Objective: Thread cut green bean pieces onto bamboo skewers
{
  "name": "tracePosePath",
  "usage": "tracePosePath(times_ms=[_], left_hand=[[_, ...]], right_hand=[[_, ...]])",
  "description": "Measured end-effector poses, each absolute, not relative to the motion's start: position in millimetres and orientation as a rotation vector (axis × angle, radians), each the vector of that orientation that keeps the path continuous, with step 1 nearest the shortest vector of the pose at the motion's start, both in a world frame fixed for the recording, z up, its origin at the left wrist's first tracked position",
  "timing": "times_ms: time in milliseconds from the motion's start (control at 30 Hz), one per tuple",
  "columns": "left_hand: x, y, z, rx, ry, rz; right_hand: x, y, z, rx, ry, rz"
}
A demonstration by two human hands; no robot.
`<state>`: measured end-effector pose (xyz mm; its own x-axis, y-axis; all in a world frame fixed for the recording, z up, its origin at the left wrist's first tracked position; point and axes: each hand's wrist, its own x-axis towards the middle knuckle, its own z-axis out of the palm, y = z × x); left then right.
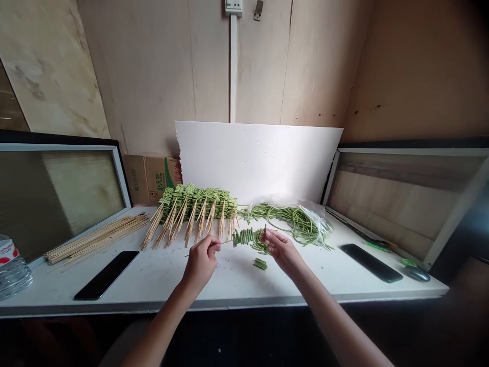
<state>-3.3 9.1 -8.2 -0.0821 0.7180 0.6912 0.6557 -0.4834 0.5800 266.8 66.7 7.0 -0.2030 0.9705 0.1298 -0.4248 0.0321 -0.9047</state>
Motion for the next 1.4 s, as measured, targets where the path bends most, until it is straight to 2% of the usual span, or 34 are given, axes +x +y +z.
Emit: tracePosePath(times_ms=[1000, 1400], left_hand=[[4, 4, -10, 2.202, 1.607, 1.632], [2, 4, -15, 2.277, 1.623, 1.644]], right_hand=[[255, 53, 9, -0.691, -1.058, 1.512], [253, 55, 1, -0.734, -1.093, 1.362]])
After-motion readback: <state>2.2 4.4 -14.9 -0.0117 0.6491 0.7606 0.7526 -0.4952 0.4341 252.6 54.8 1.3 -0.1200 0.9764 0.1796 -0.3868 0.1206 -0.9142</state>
